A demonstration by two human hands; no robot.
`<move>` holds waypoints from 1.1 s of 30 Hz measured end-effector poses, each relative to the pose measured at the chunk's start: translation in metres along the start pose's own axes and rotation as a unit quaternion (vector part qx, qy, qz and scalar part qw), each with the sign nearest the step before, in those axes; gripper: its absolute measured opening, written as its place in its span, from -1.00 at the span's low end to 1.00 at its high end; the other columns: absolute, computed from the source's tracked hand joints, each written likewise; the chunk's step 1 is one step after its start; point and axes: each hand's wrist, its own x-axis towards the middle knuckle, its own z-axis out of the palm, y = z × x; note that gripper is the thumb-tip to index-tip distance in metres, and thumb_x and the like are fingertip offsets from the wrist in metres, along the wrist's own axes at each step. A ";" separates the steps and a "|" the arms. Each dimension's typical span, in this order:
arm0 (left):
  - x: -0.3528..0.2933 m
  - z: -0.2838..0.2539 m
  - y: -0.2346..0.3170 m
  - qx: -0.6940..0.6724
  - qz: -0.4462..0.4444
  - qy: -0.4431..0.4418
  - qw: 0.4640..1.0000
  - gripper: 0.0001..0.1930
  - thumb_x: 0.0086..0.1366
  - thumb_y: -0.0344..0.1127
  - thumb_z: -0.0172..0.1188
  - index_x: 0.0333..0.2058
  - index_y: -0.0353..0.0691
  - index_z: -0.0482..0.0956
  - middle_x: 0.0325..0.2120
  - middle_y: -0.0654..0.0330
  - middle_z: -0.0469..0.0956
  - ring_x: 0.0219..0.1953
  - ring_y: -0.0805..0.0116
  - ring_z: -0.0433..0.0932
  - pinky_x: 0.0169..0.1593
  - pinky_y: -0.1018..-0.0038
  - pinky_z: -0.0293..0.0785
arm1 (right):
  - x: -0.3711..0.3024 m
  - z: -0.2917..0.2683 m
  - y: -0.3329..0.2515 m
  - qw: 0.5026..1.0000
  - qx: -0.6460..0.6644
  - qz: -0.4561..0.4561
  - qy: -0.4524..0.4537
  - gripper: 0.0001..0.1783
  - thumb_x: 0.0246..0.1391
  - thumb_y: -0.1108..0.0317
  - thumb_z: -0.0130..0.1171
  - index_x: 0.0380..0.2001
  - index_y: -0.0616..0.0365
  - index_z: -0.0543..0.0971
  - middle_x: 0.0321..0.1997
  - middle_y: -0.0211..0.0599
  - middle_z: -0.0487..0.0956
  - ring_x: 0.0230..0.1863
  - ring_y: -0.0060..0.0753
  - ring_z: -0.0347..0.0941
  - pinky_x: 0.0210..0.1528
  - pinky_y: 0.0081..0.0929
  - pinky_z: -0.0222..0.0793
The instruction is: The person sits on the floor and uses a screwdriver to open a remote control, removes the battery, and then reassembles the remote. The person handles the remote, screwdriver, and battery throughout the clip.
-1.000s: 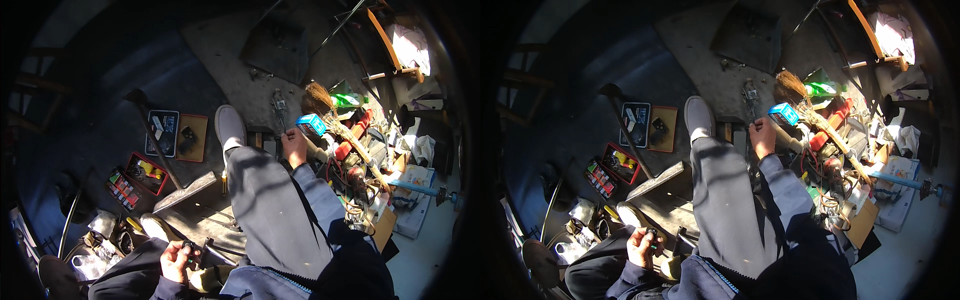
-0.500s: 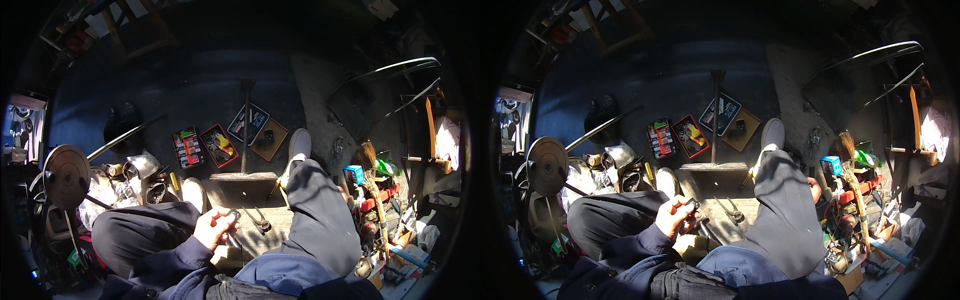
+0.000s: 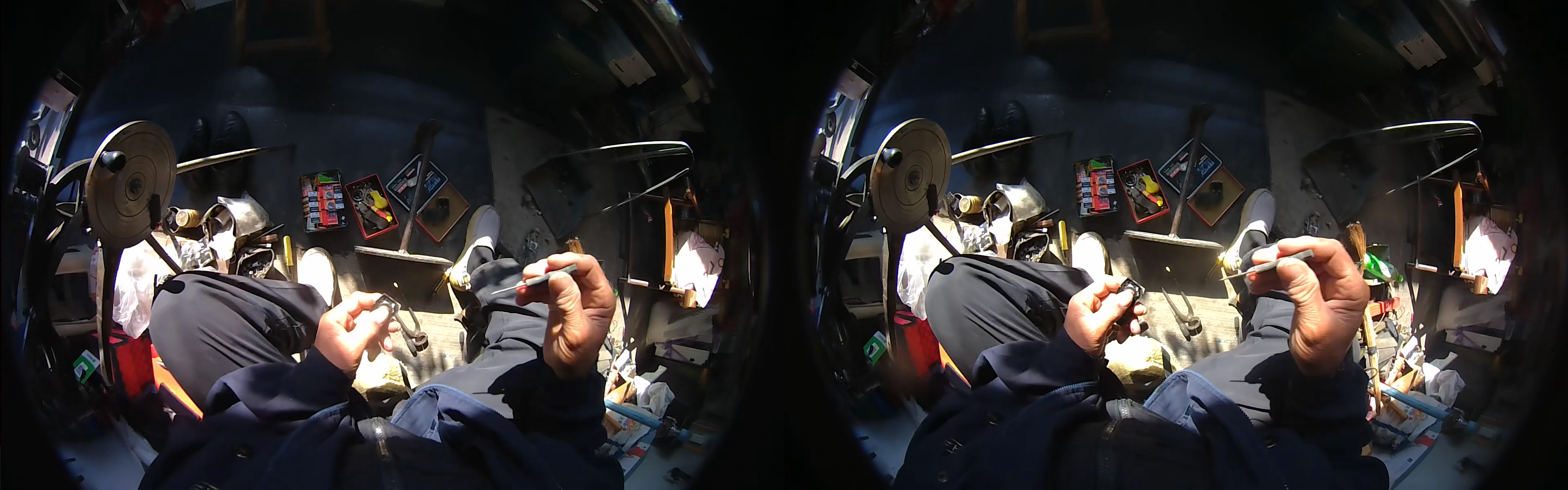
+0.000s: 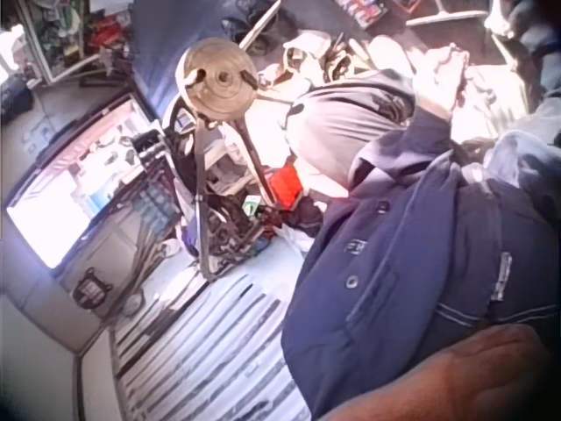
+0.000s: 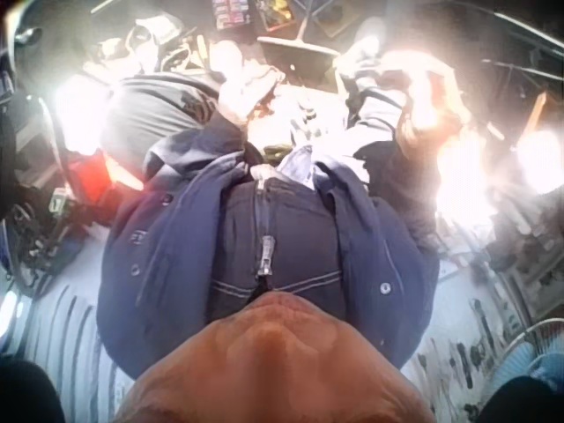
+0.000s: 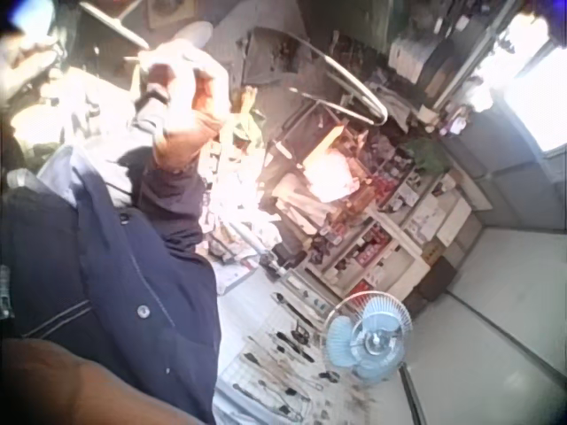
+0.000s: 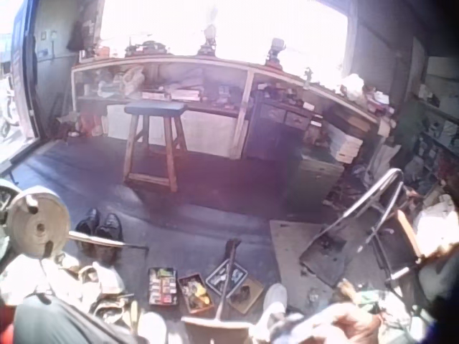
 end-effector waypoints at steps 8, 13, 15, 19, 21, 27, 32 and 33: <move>0.002 -0.013 -0.002 0.015 0.000 -0.003 1.000 -0.80 0.44 -0.45 0.07 -0.02 -0.36 0.47 -0.34 0.10 0.63 -0.49 0.46 0.58 -0.50 0.63 0.41 | -0.021 0.078 0.079 0.988 0.053 0.141 -0.044 -0.85 0.24 0.57 0.19 -0.14 0.34 0.53 -0.16 -0.09 0.68 -0.19 -0.39 0.65 -0.08 -0.45 0.61; 0.008 -0.010 -0.006 0.012 -0.026 -0.011 1.000 -0.81 0.45 -0.43 0.06 -0.02 -0.36 0.48 -0.34 0.12 0.64 -0.50 0.49 0.59 -0.55 0.67 0.37 | -0.021 0.082 0.088 0.989 0.044 0.142 -0.028 -0.84 0.23 0.59 0.20 -0.12 0.33 0.53 -0.15 -0.14 0.68 -0.14 -0.45 0.63 -0.03 -0.48 0.58; 0.008 -0.007 -0.005 0.026 -0.010 -0.004 1.000 -0.81 0.44 -0.42 0.08 -0.03 -0.36 0.49 -0.34 0.14 0.64 -0.50 0.50 0.59 -0.54 0.68 0.37 | -0.021 0.082 0.091 0.993 0.008 0.113 -0.035 -0.85 0.27 0.56 0.14 -0.12 0.35 0.51 -0.15 -0.04 0.66 -0.16 -0.32 0.64 -0.07 -0.34 0.63; 0.009 -0.004 0.000 0.032 -0.032 -0.001 0.999 -0.81 0.44 -0.45 0.07 -0.04 -0.39 0.48 -0.33 0.14 0.63 -0.43 0.51 0.57 -0.39 0.61 0.47 | -0.021 0.078 0.094 0.994 -0.024 0.093 -0.047 -0.85 0.26 0.57 0.15 -0.11 0.36 0.51 -0.15 -0.05 0.66 -0.15 -0.33 0.63 -0.03 -0.36 0.61; 0.008 -0.003 0.001 0.031 -0.041 -0.004 0.999 -0.81 0.44 -0.46 0.06 -0.04 -0.40 0.48 -0.32 0.15 0.63 -0.40 0.52 0.56 -0.32 0.58 0.52 | -0.022 0.075 0.094 0.994 -0.034 0.092 -0.053 -0.84 0.26 0.58 0.15 -0.11 0.36 0.51 -0.15 -0.06 0.66 -0.15 -0.33 0.63 -0.01 -0.37 0.60; 0.010 0.002 -0.003 0.047 -0.017 -0.006 0.999 -0.81 0.44 -0.38 0.13 -0.06 -0.35 0.51 -0.36 0.16 0.65 -0.52 0.50 0.58 -0.54 0.68 0.33 | -0.024 0.067 0.097 0.993 -0.070 0.070 -0.068 -0.84 0.26 0.60 0.13 -0.10 0.35 0.52 -0.14 -0.09 0.66 -0.12 -0.36 0.62 0.03 -0.40 0.55; 0.010 0.002 -0.007 0.029 -0.025 -0.005 0.999 -0.81 0.43 -0.37 0.14 -0.07 -0.35 0.52 -0.37 0.16 0.65 -0.52 0.51 0.57 -0.53 0.69 0.33 | -0.024 0.064 0.098 0.990 -0.091 0.049 -0.092 -0.82 0.26 0.61 0.11 -0.08 0.35 0.52 -0.14 -0.12 0.65 -0.11 -0.38 0.60 0.04 -0.45 0.53; 0.010 0.002 -0.007 0.058 -0.016 0.000 0.998 -0.81 0.43 -0.38 0.14 -0.07 -0.35 0.52 -0.37 0.16 0.65 -0.53 0.51 0.57 -0.53 0.69 0.33 | -0.024 0.064 0.099 0.990 -0.094 0.045 -0.096 -0.82 0.26 0.62 0.11 -0.07 0.36 0.52 -0.15 -0.13 0.65 -0.11 -0.39 0.60 0.04 -0.45 0.52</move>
